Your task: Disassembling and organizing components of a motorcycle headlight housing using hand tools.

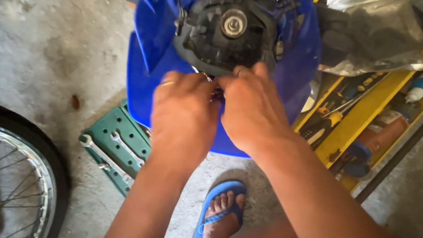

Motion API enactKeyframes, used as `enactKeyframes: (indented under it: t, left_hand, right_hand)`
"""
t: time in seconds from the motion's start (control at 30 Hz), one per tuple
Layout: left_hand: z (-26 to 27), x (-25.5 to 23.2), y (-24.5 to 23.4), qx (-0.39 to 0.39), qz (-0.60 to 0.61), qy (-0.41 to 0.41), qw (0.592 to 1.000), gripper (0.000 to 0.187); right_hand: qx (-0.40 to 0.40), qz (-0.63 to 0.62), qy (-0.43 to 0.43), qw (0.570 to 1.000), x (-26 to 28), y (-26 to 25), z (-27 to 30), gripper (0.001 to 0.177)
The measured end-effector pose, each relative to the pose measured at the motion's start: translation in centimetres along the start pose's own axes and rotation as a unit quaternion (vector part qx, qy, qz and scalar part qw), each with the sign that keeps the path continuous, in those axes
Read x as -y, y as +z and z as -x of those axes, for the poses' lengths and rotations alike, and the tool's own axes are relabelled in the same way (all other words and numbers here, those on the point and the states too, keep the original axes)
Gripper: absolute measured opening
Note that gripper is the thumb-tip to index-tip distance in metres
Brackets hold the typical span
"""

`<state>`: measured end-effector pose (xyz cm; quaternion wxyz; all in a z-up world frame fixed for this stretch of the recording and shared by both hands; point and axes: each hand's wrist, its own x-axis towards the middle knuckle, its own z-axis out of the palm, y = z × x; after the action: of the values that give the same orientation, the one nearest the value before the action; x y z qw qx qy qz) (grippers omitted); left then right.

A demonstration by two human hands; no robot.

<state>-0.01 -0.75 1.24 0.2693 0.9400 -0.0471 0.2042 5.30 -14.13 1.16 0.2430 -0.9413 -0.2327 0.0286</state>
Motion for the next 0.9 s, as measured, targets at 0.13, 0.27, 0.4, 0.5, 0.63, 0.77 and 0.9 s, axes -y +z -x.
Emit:
enactKeyframes:
  t: [0.13, 0.27, 0.4, 0.5, 0.63, 0.77, 0.9]
  left_hand:
    - [-1.0, 0.7, 2.2, 0.139, -0.077, 0.006, 0.987, 0.02]
    - [-0.7, 1.1, 3.2, 0.126, -0.078, -0.011, 0.989, 0.011]
    - [-0.6, 0.9, 3.2, 0.118, -0.082, -0.02, 0.989, 0.01]
    - [-0.5, 0.7, 3.2, 0.122, -0.033, -0.05, 0.991, 0.016]
    - [-0.3, 0.1, 2.9, 0.113, 0.004, -0.09, 0.989, 0.025]
    - [-0.1, 0.3, 2.7, 0.11, -0.015, -0.114, 0.987, 0.018]
    - [-0.1, 0.4, 2.4, 0.105, -0.016, -0.113, 0.988, 0.023]
  right_hand:
    - [0.05, 0.055, 0.055, 0.996, 0.3, 0.1, 0.4, 0.029]
    - [0.09, 0.096, 0.073, 0.989, 0.3, 0.1, 0.8, 0.034]
    - [0.093, 0.115, 0.07, 0.986, 0.5, -0.2, 1.2, 0.031]
    - [0.076, 0.097, 0.049, 0.991, -0.6, 1.0, 1.5, 0.034]
    - [0.052, 0.07, 0.04, 0.995, 0.2, 0.7, 1.3, 0.036]
    - [0.084, 0.075, 0.068, 0.991, 0.4, 0.5, 1.2, 0.036]
    - [0.091, 0.109, 0.064, 0.988, 0.3, 1.1, 0.8, 0.032]
